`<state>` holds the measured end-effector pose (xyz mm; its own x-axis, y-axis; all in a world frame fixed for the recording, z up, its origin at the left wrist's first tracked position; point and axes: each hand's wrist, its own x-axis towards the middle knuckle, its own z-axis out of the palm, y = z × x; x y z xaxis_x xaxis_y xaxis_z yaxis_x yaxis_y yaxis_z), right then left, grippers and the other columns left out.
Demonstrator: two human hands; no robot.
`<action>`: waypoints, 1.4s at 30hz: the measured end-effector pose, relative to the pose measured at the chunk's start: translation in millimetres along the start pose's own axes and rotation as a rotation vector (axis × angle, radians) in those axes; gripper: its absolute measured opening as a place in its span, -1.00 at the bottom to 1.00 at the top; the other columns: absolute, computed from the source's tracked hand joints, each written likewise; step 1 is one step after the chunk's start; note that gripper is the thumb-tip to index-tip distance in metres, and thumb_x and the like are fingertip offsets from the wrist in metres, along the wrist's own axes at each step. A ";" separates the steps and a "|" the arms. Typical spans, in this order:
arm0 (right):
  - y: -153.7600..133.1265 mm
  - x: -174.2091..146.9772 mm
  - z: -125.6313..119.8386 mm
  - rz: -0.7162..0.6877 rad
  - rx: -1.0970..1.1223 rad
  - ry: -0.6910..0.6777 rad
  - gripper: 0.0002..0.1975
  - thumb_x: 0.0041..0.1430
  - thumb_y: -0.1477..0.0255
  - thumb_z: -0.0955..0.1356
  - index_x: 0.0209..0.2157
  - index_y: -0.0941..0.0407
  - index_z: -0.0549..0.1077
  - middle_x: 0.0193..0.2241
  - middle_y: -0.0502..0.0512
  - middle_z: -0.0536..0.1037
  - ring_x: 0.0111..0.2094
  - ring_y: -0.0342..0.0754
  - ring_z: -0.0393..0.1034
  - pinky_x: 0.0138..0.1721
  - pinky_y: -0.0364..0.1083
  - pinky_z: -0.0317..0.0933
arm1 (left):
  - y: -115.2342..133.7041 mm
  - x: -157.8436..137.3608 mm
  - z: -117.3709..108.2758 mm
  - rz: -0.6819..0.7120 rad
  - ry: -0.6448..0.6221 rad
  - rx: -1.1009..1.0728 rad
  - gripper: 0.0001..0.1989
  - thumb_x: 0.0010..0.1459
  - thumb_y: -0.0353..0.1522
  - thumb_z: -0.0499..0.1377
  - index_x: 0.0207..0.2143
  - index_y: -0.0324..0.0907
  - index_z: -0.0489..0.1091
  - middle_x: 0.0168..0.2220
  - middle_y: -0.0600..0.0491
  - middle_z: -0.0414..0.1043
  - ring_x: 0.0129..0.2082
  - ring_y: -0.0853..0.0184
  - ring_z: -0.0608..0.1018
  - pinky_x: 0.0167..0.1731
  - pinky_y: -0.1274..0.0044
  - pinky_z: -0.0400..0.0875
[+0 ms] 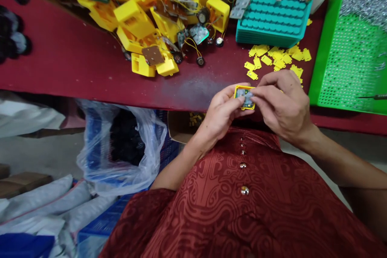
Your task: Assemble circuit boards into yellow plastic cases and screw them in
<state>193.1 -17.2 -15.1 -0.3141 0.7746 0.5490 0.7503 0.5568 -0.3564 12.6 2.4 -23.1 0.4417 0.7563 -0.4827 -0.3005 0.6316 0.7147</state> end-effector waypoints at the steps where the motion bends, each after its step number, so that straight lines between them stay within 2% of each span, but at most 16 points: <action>1: 1.9 -0.3 -0.9 0.017 0.025 -0.030 -0.92 0.42 0.45 0.38 -0.15 0.14 0.53 -0.19 0.14 0.54 -0.16 -0.05 0.37 -0.15 -0.02 0.28 | 1.0 1.3 -0.7 -0.027 0.004 -0.035 -0.69 0.18 -0.36 0.32 -0.01 -0.14 0.49 -0.08 0.03 0.63 -0.12 0.32 0.67 -0.06 0.42 0.68; 4: 5.1 -1.9 -4.3 0.069 0.045 -0.130 -0.86 0.44 0.41 0.37 -0.04 0.12 0.53 -0.12 0.18 0.54 -0.10 -0.02 0.43 -0.08 0.01 0.35 | 3.0 3.1 -2.0 -0.063 0.025 -0.104 -0.70 0.15 -0.43 0.31 -0.04 -0.15 0.52 -0.10 0.05 0.63 -0.18 0.37 0.66 -0.08 0.45 0.67; 8: 5.8 -3.4 -5.9 0.042 0.000 -0.196 -0.84 0.44 0.41 0.36 -0.02 0.14 0.50 -0.10 0.22 0.53 -0.10 0.02 0.42 -0.09 0.04 0.37 | 2.8 2.0 -1.5 -0.080 0.033 -0.105 -0.71 0.15 -0.45 0.33 -0.05 -0.15 0.52 -0.11 0.05 0.63 -0.17 0.37 0.66 -0.03 0.43 0.65; 14: 0.6 -5.0 1.0 0.029 -0.060 -0.154 -0.87 0.45 0.41 0.30 -0.15 0.18 0.42 -0.12 0.27 0.50 -0.14 0.04 0.37 -0.16 0.03 0.35 | -1.4 -0.5 1.9 -0.016 0.035 -0.015 -0.71 0.21 -0.39 0.34 -0.01 -0.15 0.48 -0.07 0.04 0.63 -0.14 0.36 0.68 0.01 0.41 0.64; 19: 3.5 -6.3 4.9 0.034 -0.018 -0.166 -0.89 0.44 0.41 0.30 -0.16 0.17 0.40 -0.13 0.26 0.48 -0.13 0.05 0.37 -0.17 0.04 0.35 | -2.9 1.7 2.8 -0.046 0.051 -0.040 -0.76 0.24 -0.42 0.31 -0.04 -0.16 0.50 -0.06 0.02 0.65 -0.11 0.34 0.68 0.02 0.40 0.66; 24: 7.9 -3.7 2.2 0.035 0.050 -0.150 -0.86 0.43 0.43 0.34 -0.04 0.16 0.45 -0.12 0.21 0.51 -0.09 0.00 0.42 -0.09 -0.01 0.43 | -0.9 6.2 -2.9 -0.091 0.036 -0.142 -0.79 0.18 -0.46 0.31 -0.10 -0.17 0.56 -0.15 0.05 0.64 -0.20 0.38 0.66 -0.05 0.45 0.68; 27: 4.4 -1.5 -4.2 0.037 0.086 -0.124 -0.78 0.40 0.48 0.39 0.05 0.19 0.46 -0.09 0.23 0.56 -0.05 -0.01 0.47 -0.03 -0.03 0.45 | 1.3 8.0 -5.8 -0.115 0.030 -0.182 -0.79 0.15 -0.47 0.31 -0.13 -0.17 0.58 -0.13 0.02 0.66 -0.15 0.33 0.69 -0.04 0.44 0.69; 30: -0.9 -0.6 -12.4 0.105 0.064 -0.121 -0.76 0.44 0.48 0.37 0.09 0.16 0.46 -0.04 0.28 0.58 0.01 0.02 0.49 0.03 0.01 0.44 | 4.1 9.1 -6.5 -0.126 0.005 -0.190 -0.75 0.13 -0.47 0.31 -0.11 -0.18 0.58 -0.09 -0.02 0.68 -0.06 0.24 0.71 -0.03 0.42 0.70; 35: -5.8 -3.7 -19.1 0.121 0.083 -0.022 -0.85 0.40 0.52 0.38 -0.04 0.12 0.54 -0.11 0.21 0.60 -0.06 0.02 0.52 -0.05 0.04 0.43 | 7.5 9.5 -5.9 -0.124 -0.042 -0.210 -0.72 0.12 -0.48 0.30 -0.09 -0.18 0.57 -0.05 -0.02 0.69 0.01 0.20 0.71 -0.02 0.38 0.70; 40: -9.0 -5.3 -19.5 0.200 0.041 -0.039 -0.89 0.43 0.49 0.36 -0.15 0.07 0.58 -0.17 0.15 0.62 -0.12 -0.01 0.52 -0.11 0.03 0.39 | 9.2 8.1 -4.4 -0.119 -0.045 -0.150 -0.69 0.12 -0.48 0.30 -0.05 -0.15 0.54 0.07 -0.02 0.67 0.10 0.20 0.68 0.01 0.41 0.69; 42: -9.6 -6.1 -19.8 0.182 0.035 -0.022 -0.89 0.43 0.49 0.37 -0.16 0.08 0.58 -0.18 0.15 0.62 -0.13 -0.02 0.51 -0.12 0.01 0.38 | 10.1 7.2 -2.4 -0.110 -0.032 -0.122 -0.68 0.14 -0.46 0.30 -0.02 -0.15 0.53 0.06 -0.01 0.67 0.08 0.22 0.69 -0.01 0.43 0.69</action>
<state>199.4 -33.2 -0.1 -0.1881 0.8695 0.4566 0.7755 0.4168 -0.4743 10.7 14.6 -20.6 0.5034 0.6768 -0.5372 -0.3486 0.7279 0.5904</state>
